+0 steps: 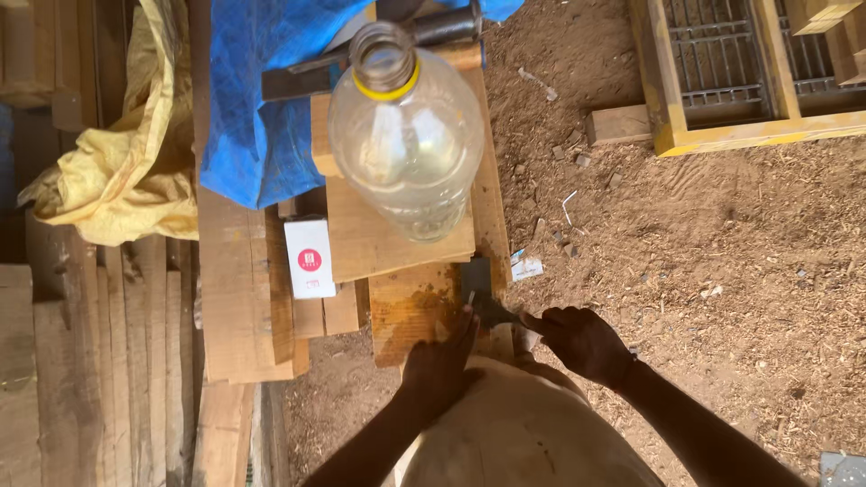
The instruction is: The person sharpens a metal chisel on a sharpening stone placed on a wooden workbench. They repeatedly rub the blade against the stone and periodically pour liquid from a plastic bottle onto the stone to lubricate the surface.
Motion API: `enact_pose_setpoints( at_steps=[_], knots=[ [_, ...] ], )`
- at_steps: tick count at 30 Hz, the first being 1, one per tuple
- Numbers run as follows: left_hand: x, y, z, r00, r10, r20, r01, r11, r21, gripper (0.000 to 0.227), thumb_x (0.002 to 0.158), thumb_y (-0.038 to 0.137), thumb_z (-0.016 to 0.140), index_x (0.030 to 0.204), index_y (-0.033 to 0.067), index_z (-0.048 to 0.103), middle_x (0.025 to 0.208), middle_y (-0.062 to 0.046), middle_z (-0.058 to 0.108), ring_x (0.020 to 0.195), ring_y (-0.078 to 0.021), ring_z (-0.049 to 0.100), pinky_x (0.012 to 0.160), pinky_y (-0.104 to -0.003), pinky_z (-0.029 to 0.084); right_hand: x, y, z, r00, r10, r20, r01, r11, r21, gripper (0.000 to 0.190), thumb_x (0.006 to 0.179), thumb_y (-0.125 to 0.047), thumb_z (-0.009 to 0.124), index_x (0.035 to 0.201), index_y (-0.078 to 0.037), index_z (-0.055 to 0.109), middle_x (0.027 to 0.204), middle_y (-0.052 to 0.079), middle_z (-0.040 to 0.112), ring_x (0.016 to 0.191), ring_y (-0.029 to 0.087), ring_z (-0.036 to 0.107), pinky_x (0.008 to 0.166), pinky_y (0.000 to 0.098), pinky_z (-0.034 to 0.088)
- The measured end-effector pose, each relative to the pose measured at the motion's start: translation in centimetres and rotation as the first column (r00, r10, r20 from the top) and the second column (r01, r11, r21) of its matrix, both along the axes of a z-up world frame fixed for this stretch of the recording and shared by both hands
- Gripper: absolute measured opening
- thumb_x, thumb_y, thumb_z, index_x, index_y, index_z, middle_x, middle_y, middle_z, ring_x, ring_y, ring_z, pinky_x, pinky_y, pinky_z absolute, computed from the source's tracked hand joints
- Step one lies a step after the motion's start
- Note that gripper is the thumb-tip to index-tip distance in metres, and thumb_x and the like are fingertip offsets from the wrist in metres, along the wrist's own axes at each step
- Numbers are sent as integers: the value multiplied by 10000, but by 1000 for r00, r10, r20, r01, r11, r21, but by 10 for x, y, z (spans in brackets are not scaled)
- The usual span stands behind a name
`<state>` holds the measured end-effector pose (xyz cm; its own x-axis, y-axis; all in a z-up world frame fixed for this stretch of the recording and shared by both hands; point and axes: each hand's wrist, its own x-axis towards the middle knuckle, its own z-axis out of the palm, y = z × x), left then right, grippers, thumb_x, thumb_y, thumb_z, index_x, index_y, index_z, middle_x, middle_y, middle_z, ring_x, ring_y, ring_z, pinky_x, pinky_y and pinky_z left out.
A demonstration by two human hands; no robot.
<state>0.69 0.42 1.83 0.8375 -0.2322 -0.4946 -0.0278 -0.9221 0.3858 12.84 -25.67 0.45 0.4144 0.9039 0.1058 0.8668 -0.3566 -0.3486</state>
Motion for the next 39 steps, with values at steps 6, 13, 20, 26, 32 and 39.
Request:
enact_pose_setpoints(
  at_steps=[6,13,20,26,32,39],
  knots=[
    [21,-5,-17,981,5,194,-26,994,104,935,897,543,645,1593,59,251,1681,-156,200,786,-346,693,741,-519,538,49,-3,-25,992,-34,119,28,998,49,478,938,-142,615,1397,-257,549,771,47,635,602,187,586,515,357,526],
    [-15,1,-4,999,-35,-28,36,999,31,946,897,537,652,1604,56,247,1694,-164,155,723,-289,686,697,-474,539,-23,0,-12,998,-47,39,48,999,-23,469,934,-142,613,1399,-161,547,740,37,631,541,162,577,448,335,526],
    [23,-3,-25,949,-96,300,27,974,227,980,893,551,658,1620,54,226,1708,-161,89,649,-242,672,669,-432,538,12,12,-10,990,-141,5,140,990,17,453,904,-140,563,1356,-142,585,794,83,649,614,232,622,544,397,555],
    [-6,-1,10,996,-61,-65,67,993,95,1009,902,608,612,1636,79,165,1730,-127,39,677,-285,675,704,-457,557,-41,-2,-19,975,-150,-166,104,961,-258,291,937,-274,608,1215,-193,638,733,53,659,577,192,639,479,377,544],
    [25,0,23,985,-37,171,14,991,134,1018,881,607,669,1608,57,216,1705,-143,101,707,-309,686,737,-477,553,-1,3,-41,979,-204,22,204,953,-222,388,1010,-60,503,1374,-141,608,695,86,647,517,189,609,455,352,542],
    [-6,-2,21,992,10,-126,-10,1000,-2,980,874,516,655,1609,62,191,1750,-135,34,648,-257,674,640,-411,565,-41,-8,-35,981,-181,-62,160,954,-252,214,974,-227,599,1165,-132,614,756,55,648,557,171,613,515,354,552]
  ],
)
